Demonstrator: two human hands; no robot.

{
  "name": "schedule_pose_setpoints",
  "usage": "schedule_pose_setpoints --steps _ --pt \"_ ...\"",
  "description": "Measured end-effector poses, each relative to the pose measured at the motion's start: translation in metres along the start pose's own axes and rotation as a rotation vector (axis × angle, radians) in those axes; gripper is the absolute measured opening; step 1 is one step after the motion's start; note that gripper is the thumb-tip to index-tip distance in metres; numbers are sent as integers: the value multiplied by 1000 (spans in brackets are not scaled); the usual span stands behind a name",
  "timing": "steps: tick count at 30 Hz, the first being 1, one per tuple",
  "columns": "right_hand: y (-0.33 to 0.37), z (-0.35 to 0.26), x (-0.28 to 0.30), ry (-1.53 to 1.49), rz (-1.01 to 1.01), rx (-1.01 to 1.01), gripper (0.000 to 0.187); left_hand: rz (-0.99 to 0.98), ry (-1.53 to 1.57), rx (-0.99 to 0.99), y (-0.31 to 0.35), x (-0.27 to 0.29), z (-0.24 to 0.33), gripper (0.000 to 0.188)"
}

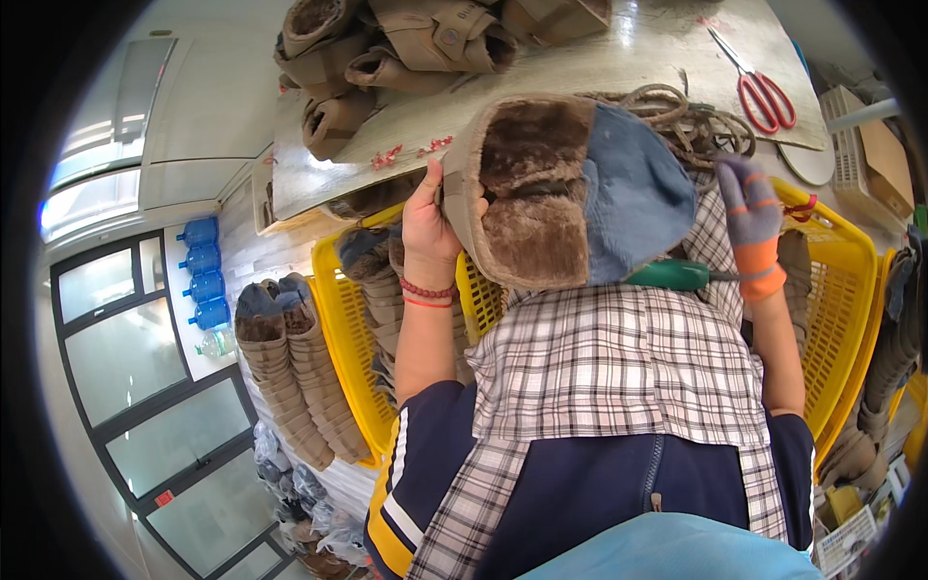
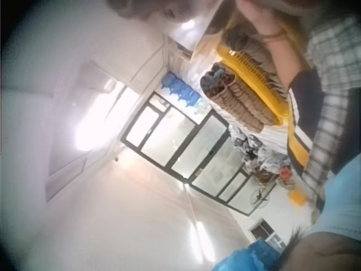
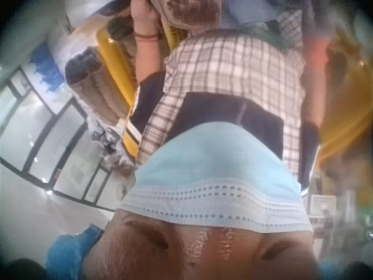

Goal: The person repeatedly picks up beige slip-on shoes from a pile, uses a green electric trimmer to cut the fuzzy lining inside the opening, and then places the shoes into a yellow basket. The process is repeated for multiple shoes.

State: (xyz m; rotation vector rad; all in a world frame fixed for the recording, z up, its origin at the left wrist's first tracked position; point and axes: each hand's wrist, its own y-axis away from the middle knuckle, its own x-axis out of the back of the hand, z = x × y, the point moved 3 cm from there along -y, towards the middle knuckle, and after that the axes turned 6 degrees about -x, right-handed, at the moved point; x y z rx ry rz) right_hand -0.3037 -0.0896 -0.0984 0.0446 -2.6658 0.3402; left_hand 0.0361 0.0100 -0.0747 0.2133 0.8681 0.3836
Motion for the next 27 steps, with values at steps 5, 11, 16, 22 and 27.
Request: schedule_pose_setpoints --steps 5,11,16,22,27 --pt "-28 -77 -37 159 -141 306 79 -176 -3 219 -9 -16 -41 37" --pt "-20 -93 -64 474 -384 316 23 -214 -163 231 -2 -17 -48 41" --pt "-21 -99 -69 553 -280 525 13 -186 -196 395 -3 -13 -37 44" --pt "-26 -92 -78 582 -281 591 14 -170 -202 394 -5 3 -36 42" --pt "-35 -80 -92 588 -427 456 15 -175 -66 422 -7 16 -46 36"
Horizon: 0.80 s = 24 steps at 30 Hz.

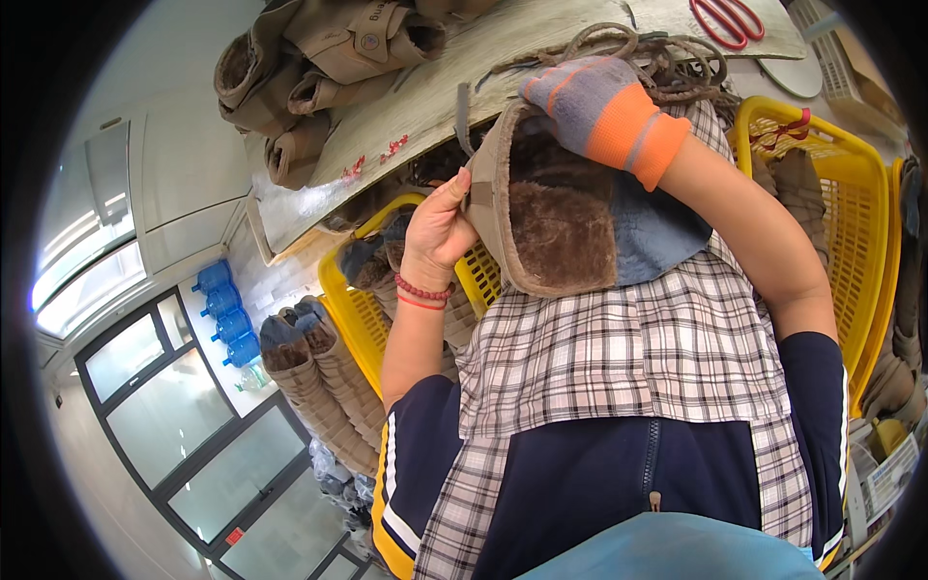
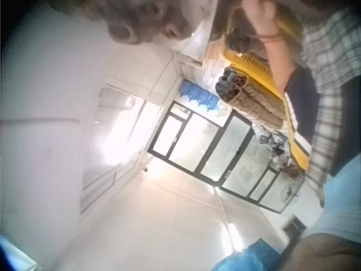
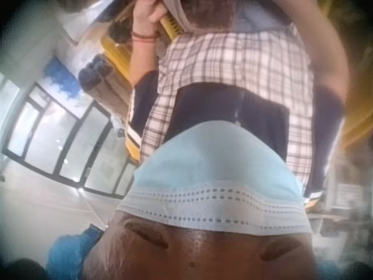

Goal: The person repeatedly picks up beige slip-on shoes from a pile, uses a green electric trimmer to cut the fuzzy lining inside the opening, and then places the shoes into a yellow basket. The process is repeated for multiple shoes.

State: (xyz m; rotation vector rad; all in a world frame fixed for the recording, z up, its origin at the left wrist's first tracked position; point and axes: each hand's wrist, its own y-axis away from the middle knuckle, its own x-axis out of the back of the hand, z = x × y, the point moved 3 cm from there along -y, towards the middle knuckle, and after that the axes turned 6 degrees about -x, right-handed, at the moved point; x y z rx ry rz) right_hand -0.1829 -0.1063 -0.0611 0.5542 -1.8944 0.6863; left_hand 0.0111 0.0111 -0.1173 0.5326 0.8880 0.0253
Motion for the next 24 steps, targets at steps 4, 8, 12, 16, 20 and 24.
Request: schedule_pose_setpoints --steps 4,8,12,16,20,24 --pt "0 5 -7 -56 -70 -51 18 44 45 -13 -2 -2 -6 37" --pt "2 12 -1 -212 -98 -107 27 15 85 -2 0 0 -6 41" --pt "14 44 20 -554 62 -224 41 -141 92 -41 1 -14 27 43" --pt "46 102 37 -739 210 -473 37 63 -21 -587 20 -68 114 43" --pt "81 129 23 -962 290 -584 30 -392 75 -938 -5 -61 225 41" --pt "138 168 29 -960 462 -805 28 -594 130 -994 -94 -99 307 41"
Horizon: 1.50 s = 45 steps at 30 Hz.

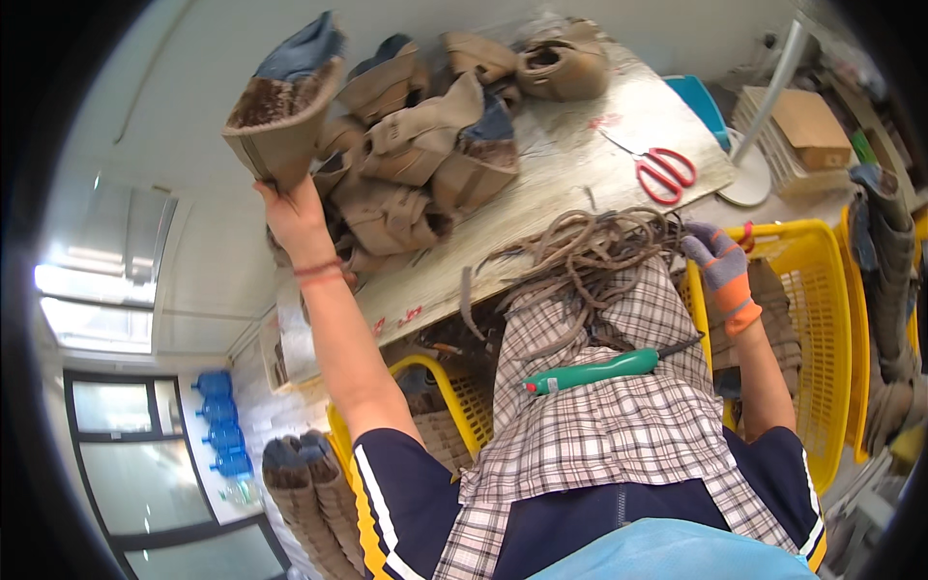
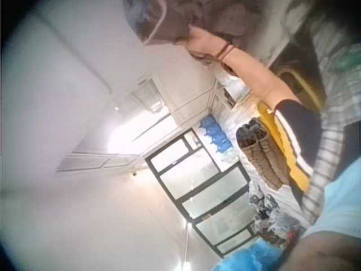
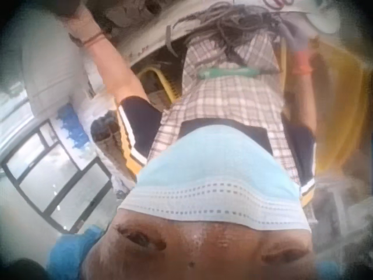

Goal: The person repeatedly picks up beige slip-on shoes from a pile, uses a green electric trimmer to cut the fuzzy lining inside the opening, and then places the shoes into a yellow basket. The process is repeated for multiple shoes.

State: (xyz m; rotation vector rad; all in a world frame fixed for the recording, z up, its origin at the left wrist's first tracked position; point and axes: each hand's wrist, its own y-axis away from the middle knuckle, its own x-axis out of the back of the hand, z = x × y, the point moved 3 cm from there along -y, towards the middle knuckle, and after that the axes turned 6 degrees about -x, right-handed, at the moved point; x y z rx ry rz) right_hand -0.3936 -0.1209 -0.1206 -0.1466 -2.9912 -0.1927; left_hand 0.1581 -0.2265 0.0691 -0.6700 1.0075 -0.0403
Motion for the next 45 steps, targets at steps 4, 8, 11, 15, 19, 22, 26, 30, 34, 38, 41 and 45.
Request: schedule_pose_setpoints --steps 4,8,11,15,19,22,26,30,34,38,41,45 --pt "18 68 78 123 240 -45 25 390 -351 155 -53 54 -50 46" --pt "75 226 183 153 399 -391 28 359 -445 348 -84 85 -96 53" --pt "134 274 219 727 363 -365 36 -381 -1918 309 -69 86 -82 33" --pt "192 400 256 454 468 -808 42 147 -1232 220 -74 109 0 37" --pt "259 408 237 492 473 -1386 46 -11 -1536 -180 28 -8 -124 34" --pt "265 391 211 -27 526 -1512 57 22 -1472 -90 97 -67 -135 32" --pt "213 407 184 -85 344 -1383 72 30 -1410 119 165 -74 -157 29" --pt "125 413 183 1197 -456 -1165 70 6 -1374 284 197 -108 -187 28" --pt "58 386 164 394 305 -1300 61 59 -1407 305 210 -106 -194 27" --pt "53 382 161 221 403 -1309 54 62 -1376 363 209 -102 -206 26" --pt "65 384 170 75 425 -1292 48 33 -1343 396 210 -106 -219 25" --pt "95 384 181 -212 473 -1225 41 -20 -1278 431 215 -112 -237 24"
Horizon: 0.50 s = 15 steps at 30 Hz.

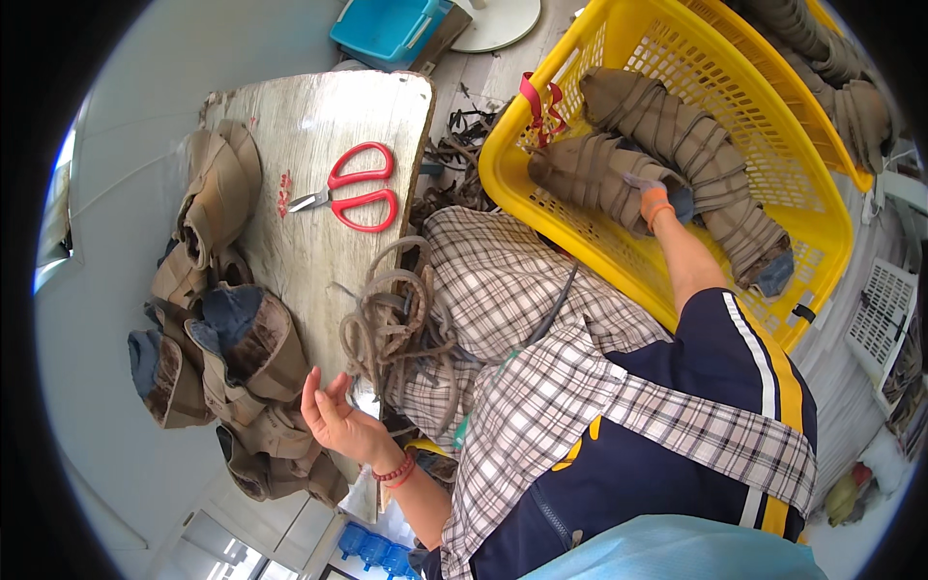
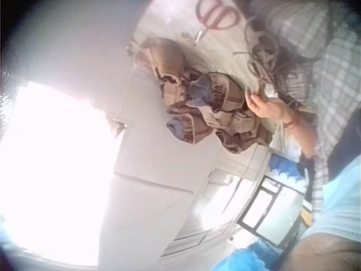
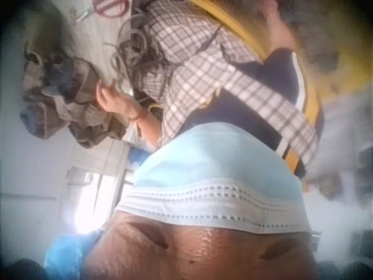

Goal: The person repeatedly picks up beige slip-on shoes from a pile, uses a green electric trimmer to cut the fuzzy lining inside the opening, and then places the shoes into a yellow basket. The process is repeated for multiple shoes.

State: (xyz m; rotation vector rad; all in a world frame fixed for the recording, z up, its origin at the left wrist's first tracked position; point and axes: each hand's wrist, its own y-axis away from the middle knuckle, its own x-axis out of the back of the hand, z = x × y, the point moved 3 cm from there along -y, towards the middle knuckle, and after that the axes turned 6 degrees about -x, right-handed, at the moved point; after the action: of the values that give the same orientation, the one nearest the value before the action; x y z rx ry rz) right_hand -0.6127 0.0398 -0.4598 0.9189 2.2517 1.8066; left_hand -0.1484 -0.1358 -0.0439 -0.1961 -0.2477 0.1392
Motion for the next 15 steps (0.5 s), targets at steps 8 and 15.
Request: schedule_pose_setpoints --steps 8,15 --pt "-46 119 87 -504 -244 526 35 -274 86 52 7 -47 4 22" --pt "142 -24 110 -397 -255 865 36 -760 51 -93 30 -115 44 25"
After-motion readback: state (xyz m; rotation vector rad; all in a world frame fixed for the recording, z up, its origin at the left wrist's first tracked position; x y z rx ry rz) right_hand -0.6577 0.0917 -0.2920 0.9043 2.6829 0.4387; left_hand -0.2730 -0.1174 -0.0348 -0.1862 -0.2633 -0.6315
